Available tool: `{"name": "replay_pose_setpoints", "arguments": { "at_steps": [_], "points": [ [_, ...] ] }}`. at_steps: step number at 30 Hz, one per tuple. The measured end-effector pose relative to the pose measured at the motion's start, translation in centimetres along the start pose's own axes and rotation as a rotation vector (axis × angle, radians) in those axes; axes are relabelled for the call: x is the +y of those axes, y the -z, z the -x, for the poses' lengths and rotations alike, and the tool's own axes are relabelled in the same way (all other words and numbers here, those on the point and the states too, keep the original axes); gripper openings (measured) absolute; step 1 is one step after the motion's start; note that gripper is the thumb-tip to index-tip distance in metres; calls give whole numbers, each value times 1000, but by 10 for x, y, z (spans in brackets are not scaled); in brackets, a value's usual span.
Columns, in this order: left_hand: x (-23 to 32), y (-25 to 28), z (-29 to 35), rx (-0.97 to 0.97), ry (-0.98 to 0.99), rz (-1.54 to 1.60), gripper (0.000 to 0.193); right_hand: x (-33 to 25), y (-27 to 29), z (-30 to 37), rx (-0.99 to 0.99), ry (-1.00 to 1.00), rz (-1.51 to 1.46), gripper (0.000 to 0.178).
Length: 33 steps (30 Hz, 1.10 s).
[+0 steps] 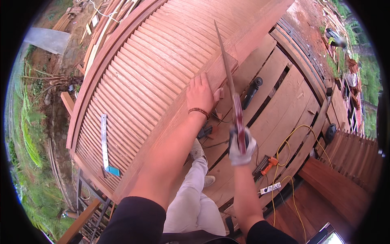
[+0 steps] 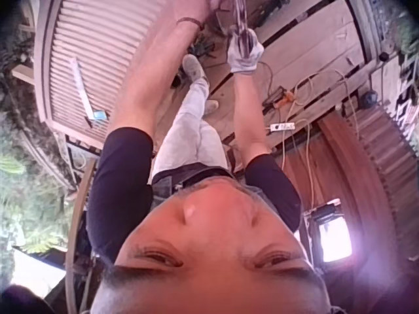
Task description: The person assembles a curved wooden slat structure on an outdoor deck. They measure and mark a wooden plank with a square and pencil, cut it with a hand saw, and smooth the edges with an angle grinder. The person then fits the plank into the structure and secures it with a nail gun.
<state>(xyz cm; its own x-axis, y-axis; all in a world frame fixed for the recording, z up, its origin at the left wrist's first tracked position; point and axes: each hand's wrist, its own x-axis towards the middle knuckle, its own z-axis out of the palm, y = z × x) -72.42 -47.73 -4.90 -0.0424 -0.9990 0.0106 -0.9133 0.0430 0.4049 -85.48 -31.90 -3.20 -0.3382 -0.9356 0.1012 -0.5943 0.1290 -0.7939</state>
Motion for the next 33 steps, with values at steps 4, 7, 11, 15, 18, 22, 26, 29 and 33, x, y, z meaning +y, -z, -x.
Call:
{"name": "replay_pose_setpoints", "arguments": {
  "at_steps": [4,7,11,15,18,22,26,29,33],
  "points": [
    [2,13,-8,-9,32,23,76,27,54,153,-11,-472,-552,18],
    [5,7,-7,-1,0,45,77,25,12,39,-3,-132,-338,16],
    [12,0,-10,14,-40,31,76,-12,-27,-83,102,145,-136,10],
    [-1,13,-7,-7,26,21,77,11,29,83,-3,-229,-450,18],
    [2,12,-7,7,13,24,77,-1,43,96,-31,-348,-671,22],
    [17,-4,-12,37,-73,25,78,6,-28,-77,58,44,-235,9],
    [-5,5,-12,5,0,19,78,-17,-2,-5,54,-18,-217,8],
    [1,8,-4,8,-7,7,77,-52,59,90,40,-282,-360,17],
    [6,2,-6,13,-36,-6,78,-1,-6,-14,55,-39,-280,7]
  ]
}}
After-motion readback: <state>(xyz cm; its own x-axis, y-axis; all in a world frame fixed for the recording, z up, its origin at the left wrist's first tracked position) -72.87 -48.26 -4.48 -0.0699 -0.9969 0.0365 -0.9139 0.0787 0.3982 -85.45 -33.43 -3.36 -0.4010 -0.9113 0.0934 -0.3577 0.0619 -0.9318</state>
